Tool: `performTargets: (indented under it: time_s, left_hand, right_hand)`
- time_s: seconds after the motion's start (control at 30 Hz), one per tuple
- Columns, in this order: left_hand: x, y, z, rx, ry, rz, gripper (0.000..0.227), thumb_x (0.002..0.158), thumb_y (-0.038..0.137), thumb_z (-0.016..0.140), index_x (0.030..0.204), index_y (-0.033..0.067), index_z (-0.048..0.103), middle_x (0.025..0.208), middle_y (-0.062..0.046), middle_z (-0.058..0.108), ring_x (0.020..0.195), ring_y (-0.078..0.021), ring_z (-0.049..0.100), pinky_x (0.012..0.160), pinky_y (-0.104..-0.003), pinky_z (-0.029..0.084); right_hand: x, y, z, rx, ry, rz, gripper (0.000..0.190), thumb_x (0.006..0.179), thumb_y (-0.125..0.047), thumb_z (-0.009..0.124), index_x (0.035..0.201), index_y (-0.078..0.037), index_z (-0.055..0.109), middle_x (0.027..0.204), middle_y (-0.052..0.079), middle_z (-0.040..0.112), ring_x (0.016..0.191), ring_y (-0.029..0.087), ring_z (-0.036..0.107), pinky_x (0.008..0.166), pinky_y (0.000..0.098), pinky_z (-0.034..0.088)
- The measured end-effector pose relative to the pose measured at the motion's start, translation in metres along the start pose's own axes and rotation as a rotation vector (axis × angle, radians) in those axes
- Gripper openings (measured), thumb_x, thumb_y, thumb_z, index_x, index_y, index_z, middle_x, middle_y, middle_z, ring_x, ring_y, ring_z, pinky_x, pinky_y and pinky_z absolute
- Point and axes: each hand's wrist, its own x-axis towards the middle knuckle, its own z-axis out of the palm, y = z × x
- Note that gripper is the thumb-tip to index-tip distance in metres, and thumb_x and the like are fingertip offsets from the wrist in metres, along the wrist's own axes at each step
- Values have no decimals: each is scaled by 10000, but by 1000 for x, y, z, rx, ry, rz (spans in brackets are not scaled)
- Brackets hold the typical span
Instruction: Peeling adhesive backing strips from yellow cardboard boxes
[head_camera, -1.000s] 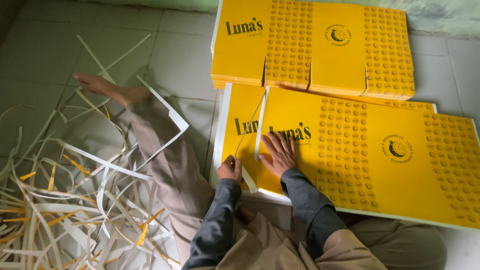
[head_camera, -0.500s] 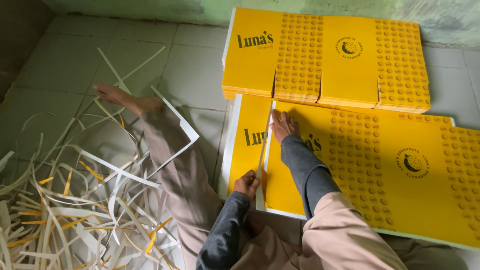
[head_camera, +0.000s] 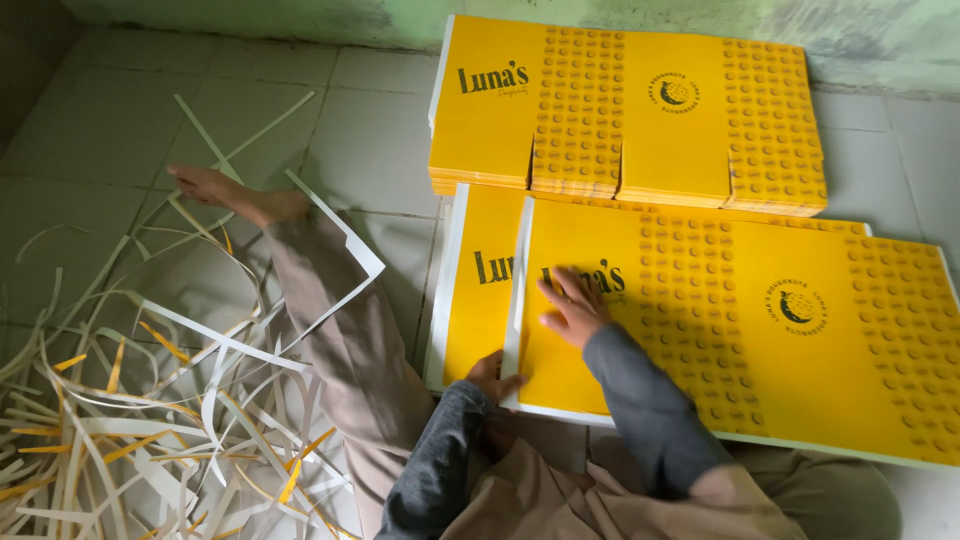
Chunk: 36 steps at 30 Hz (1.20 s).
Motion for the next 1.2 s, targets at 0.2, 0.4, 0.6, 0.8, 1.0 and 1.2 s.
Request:
performTargets:
  time_s: [0.2,0.4,0.6,0.8,1.0,1.2]
  left_hand:
    - [12,-55,-21,41,251,46,510,797,506,815,1106,162,599,839,-86,786,817,-208,770,804,-368,634]
    - [12,-142,-27,59,553,-27,1013,733,658,865,1492,92,506,1221,-177,717,1121,-289,708,1003,-410,586]
    - [-96,-29,-19,-696,205,316,262,905,119,784,1008,-25,592,597,-253,698,499,-353,736,523,-427,633]
    - [-86,-21,9,-1024,-29,257,1268,719,1016,309,1434,-14,498,1480,-254,523,1349,-379,540,1031,-615,495]
    - [-79,7,62,-365,-182,363,883,991,385,733,1596,-26,239,1559,-349,321,1386,-595,360,1119,-735,347]
    - [-74,53,94,-418,-85,224,518,1110,375,550,941,-58,778,915,-207,775,956,-291,736,982,-421,549]
  right_hand:
    - [-137,14,2,-266,122,334,712,999,-710,334,1645,-498,124,1738,63,19,1572,391,-19,1180,666,7]
    - [-107,-36,2,-351,92,248,674,1016,-674,335,1634,-482,148,1734,87,41,1571,422,-29,1180,696,-58]
    - [-84,-40,9,-261,139,281,678,1018,-711,319,1635,-476,163,1743,69,13,1575,401,-54,1187,656,-149]
    - [-93,39,14,656,258,10,484,981,-304,699,1449,-202,630,1520,53,558,1473,233,404,1246,436,274]
    - [-178,46,-22,3,-65,179,779,845,-749,639,1542,-506,392,1716,-103,187,1586,271,115,1197,711,69]
    - [-194,16,4,-177,296,-96,552,869,-661,667,1286,-301,650,1752,-13,87,1599,307,-31,1168,690,-88]
